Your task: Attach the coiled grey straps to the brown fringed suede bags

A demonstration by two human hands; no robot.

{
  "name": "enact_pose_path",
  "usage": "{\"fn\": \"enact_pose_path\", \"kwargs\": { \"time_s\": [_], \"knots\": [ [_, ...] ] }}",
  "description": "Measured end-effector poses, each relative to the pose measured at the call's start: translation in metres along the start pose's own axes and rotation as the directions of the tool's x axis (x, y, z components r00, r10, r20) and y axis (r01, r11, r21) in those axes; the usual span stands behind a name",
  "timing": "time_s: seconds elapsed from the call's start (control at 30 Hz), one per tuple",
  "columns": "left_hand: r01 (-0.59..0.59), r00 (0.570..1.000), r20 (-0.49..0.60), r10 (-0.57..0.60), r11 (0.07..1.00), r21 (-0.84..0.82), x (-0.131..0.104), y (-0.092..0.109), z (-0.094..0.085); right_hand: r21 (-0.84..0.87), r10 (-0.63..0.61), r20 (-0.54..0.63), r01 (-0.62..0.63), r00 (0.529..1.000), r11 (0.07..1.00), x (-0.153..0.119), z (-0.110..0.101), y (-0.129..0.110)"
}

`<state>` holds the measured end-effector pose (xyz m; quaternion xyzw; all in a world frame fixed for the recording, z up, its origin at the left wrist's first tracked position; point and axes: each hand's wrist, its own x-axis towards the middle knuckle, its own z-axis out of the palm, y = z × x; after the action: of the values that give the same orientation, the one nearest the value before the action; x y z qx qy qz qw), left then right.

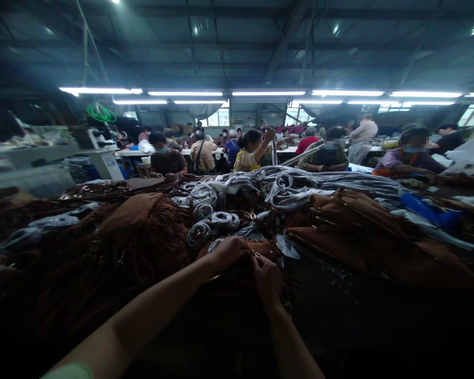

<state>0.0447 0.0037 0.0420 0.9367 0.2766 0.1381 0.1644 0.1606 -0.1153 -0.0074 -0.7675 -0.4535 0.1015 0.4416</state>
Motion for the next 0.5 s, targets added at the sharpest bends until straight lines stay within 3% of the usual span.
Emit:
{"fn": "enact_pose_path", "kwargs": {
  "time_s": [0.17, 0.3, 0.43, 0.5],
  "knots": [
    [-0.031, 0.999, -0.043, 0.026, 0.994, -0.107, -0.0034, -0.0035, 0.0065, -0.002, 0.026, 0.011, -0.026, 1.0, 1.0, 0.0012, 0.0016, 0.0002],
    [-0.057, 0.997, -0.053, 0.052, 0.993, -0.104, -0.005, -0.0053, 0.007, -0.009, 0.034, 0.021, -0.034, 0.999, 0.999, 0.0016, 0.0005, -0.001],
    [-0.155, 0.987, -0.055, 0.151, 0.985, -0.07, -0.0108, -0.0024, 0.0082, 0.005, 0.013, 0.043, -0.013, 0.999, 1.0, 0.0016, -0.0006, 0.0001],
    [-0.158, 0.987, -0.048, 0.152, 0.978, -0.138, -0.0116, -0.0011, 0.0089, -0.003, 0.002, 0.044, -0.002, 0.999, 1.0, 0.0014, 0.0001, 0.0017]
  ]
}}
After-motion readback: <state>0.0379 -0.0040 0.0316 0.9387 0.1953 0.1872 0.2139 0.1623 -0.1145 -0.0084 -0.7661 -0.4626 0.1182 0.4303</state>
